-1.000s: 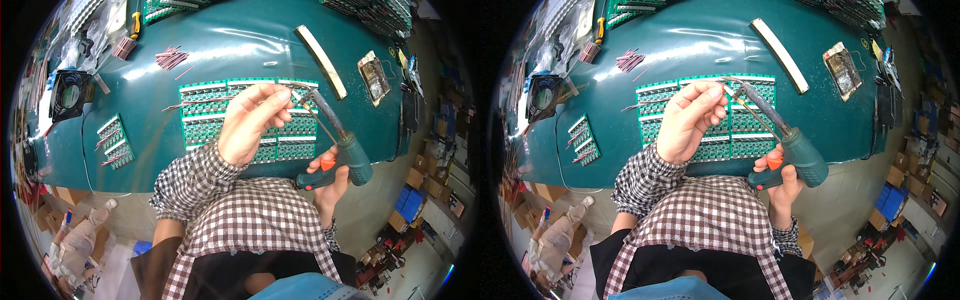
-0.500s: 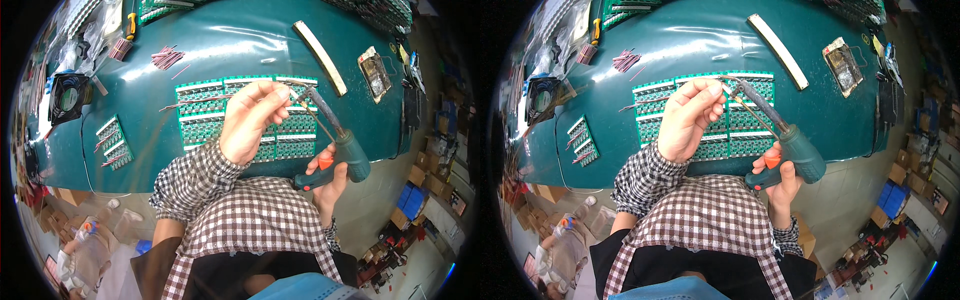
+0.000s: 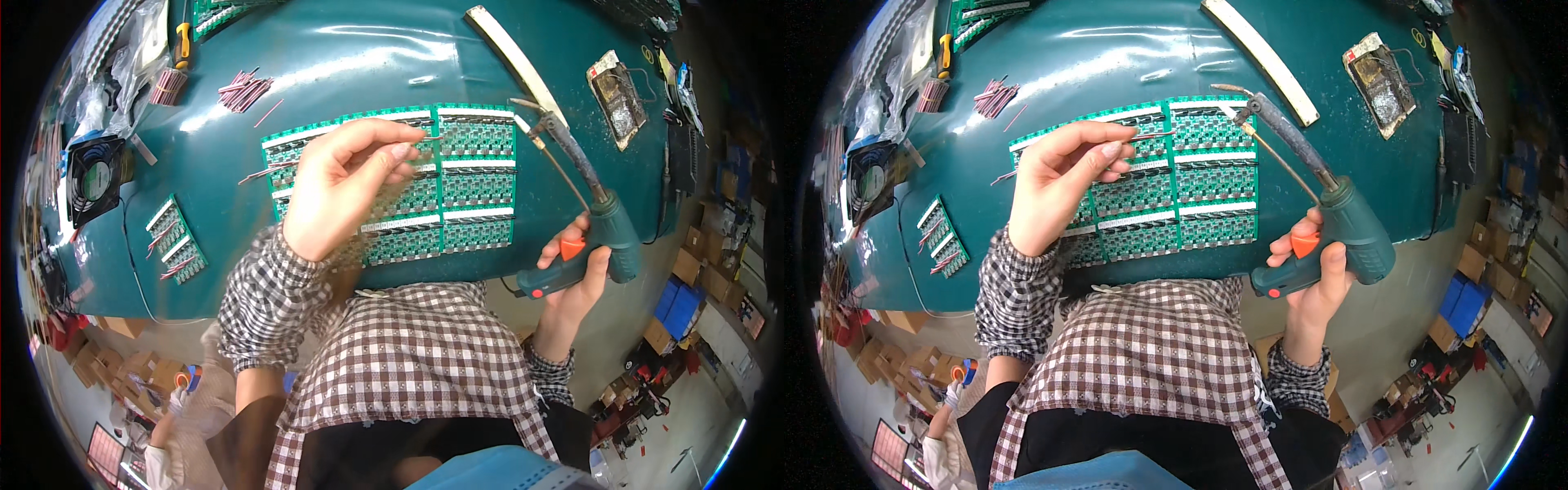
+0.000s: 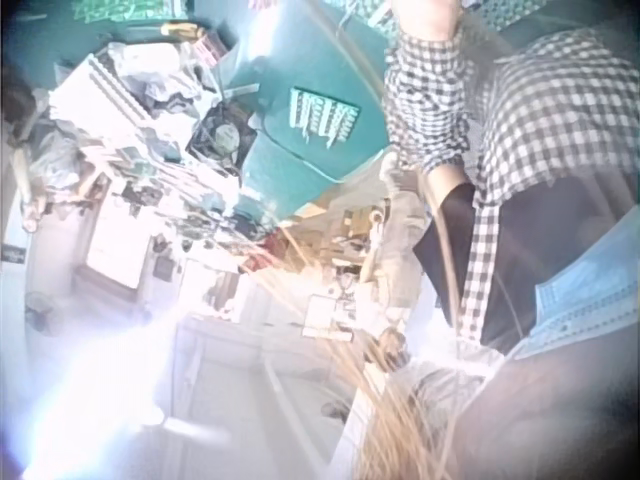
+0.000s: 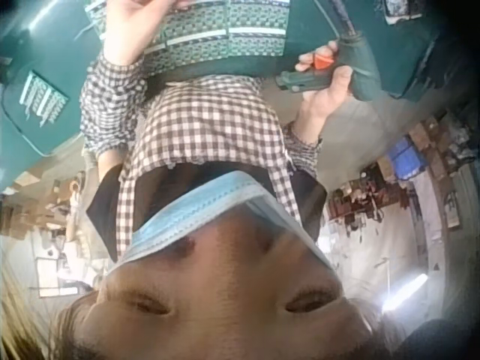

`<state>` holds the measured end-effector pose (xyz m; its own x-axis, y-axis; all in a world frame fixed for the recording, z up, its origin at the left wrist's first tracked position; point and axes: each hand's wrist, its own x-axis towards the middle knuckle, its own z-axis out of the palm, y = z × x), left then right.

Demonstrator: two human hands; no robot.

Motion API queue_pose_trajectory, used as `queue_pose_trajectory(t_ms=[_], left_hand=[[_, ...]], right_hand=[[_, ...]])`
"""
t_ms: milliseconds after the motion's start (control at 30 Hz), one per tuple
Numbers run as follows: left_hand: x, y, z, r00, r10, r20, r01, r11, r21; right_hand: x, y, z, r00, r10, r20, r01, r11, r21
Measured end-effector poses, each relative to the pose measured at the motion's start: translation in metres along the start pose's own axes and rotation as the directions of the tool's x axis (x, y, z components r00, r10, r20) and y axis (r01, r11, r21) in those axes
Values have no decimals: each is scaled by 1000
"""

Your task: The person uses a soldering iron to attach small wires to green circuit boards. They hold the boards on a green workbench, apply the soldering iron to specific points, and occasionally lift the boards to inspect the connections. The process involves repetitive handling of multiple boards and wires.

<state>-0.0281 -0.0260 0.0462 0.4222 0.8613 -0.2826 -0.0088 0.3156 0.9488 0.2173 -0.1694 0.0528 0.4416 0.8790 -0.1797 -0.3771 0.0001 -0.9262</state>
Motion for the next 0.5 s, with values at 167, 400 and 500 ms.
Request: queue_pose_trajectory(t_ms=[167, 400, 500], left_hand=[[14, 5, 9, 998, 42, 35, -52, 921, 387], [39, -24, 29, 966, 242, 95, -233, 644, 729], [40, -23, 31, 968, 233, 95, -216, 576, 788]], right_hand=[[5, 0, -3, 999, 46, -5, -46, 998, -48], [1, 0, 1, 996, 83, -42, -88, 984, -152], [-4, -1, 0, 993, 106, -61, -115, 977, -182]])
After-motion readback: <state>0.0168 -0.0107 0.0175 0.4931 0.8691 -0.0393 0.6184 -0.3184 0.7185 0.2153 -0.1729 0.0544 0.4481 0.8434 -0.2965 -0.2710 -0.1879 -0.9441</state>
